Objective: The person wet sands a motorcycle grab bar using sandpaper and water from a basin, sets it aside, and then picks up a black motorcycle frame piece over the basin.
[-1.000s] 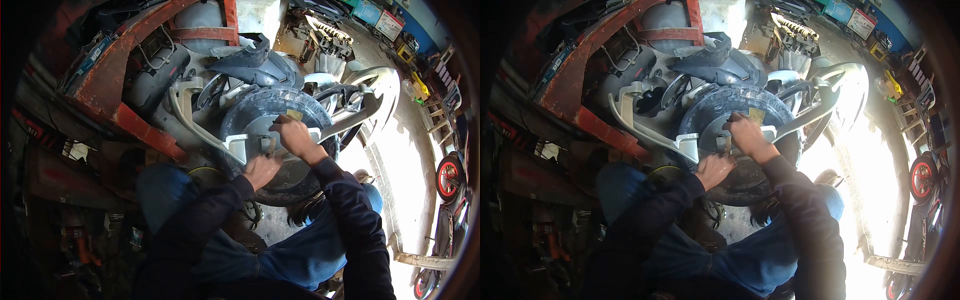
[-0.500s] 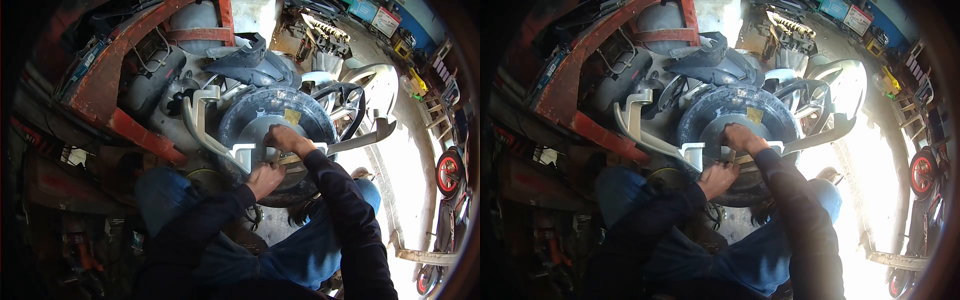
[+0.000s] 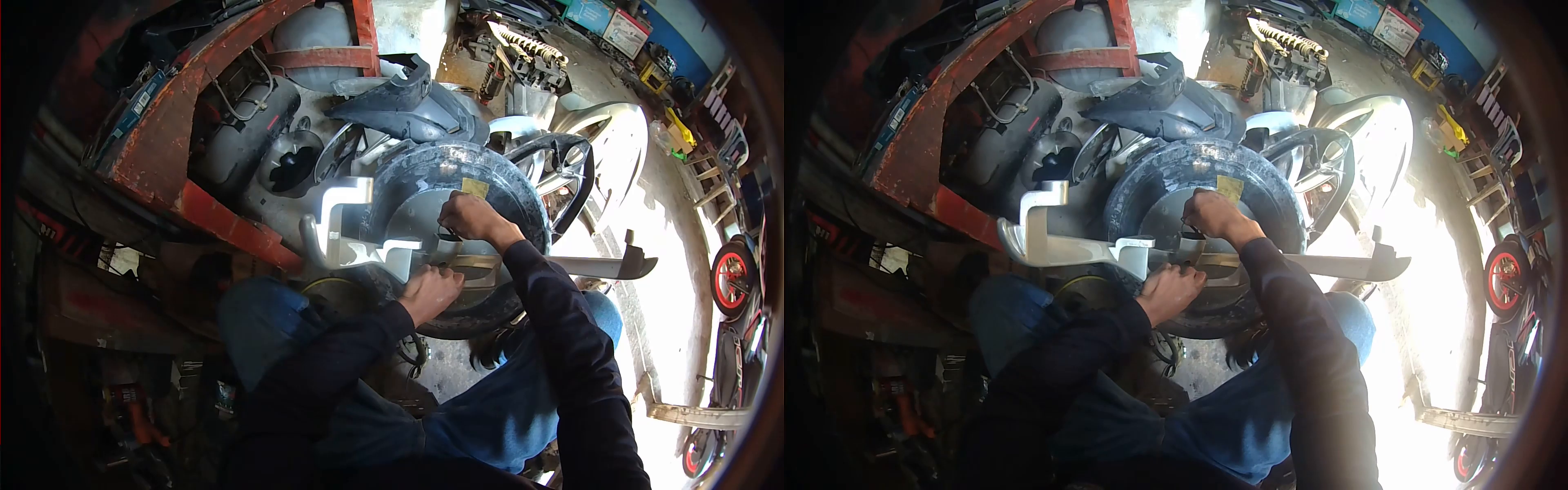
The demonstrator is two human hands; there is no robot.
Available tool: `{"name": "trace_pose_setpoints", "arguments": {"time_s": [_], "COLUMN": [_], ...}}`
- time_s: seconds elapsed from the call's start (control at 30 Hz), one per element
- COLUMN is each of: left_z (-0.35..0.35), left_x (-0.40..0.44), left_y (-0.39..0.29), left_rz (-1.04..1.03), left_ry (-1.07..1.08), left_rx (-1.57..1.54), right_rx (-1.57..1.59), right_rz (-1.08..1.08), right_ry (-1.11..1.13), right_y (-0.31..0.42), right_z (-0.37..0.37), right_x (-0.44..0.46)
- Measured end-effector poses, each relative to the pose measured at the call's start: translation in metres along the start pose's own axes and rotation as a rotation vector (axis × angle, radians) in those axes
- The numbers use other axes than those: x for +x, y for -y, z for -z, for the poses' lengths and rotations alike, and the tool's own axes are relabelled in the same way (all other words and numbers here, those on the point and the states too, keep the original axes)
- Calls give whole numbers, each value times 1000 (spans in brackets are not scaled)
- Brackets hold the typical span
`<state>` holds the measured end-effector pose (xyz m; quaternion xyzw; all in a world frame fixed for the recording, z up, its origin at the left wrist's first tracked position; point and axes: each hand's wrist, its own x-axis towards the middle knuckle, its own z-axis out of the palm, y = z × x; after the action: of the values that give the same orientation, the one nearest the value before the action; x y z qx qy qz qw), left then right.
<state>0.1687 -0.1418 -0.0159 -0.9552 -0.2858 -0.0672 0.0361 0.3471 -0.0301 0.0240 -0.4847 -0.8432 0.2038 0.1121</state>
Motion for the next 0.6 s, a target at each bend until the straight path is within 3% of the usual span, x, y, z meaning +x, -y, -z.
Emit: {"name": "trace_pose_setpoints", "arguments": {"time_s": [0.1, 0.27, 0.37, 0.43, 0.53, 0.6], "left_z": [-3, -8, -9, -11, -11, -12], "left_x": [1, 3, 3, 2, 0, 0], "left_y": [-2, -2, -1, -1, -4, -5], "left_rz": [-5, 26, 28, 43, 10, 0], "left_ry": [24, 45, 4, 18, 31, 16], "left_rx": [-48, -145, -128, -134, -109, -102], "right_rx": [-65, -389, -391, -312, -263, -192], "right_rz": [-54, 115, 96, 53, -215, -273], "right_ry": [22, -17, -59, -117, 2, 92], "right_y": [5, 22, 12, 9, 14, 11], "right_z": [1, 4, -3, -3, -4, -11], "right_x": [-2, -9, -7, -8, -9, -7]}}
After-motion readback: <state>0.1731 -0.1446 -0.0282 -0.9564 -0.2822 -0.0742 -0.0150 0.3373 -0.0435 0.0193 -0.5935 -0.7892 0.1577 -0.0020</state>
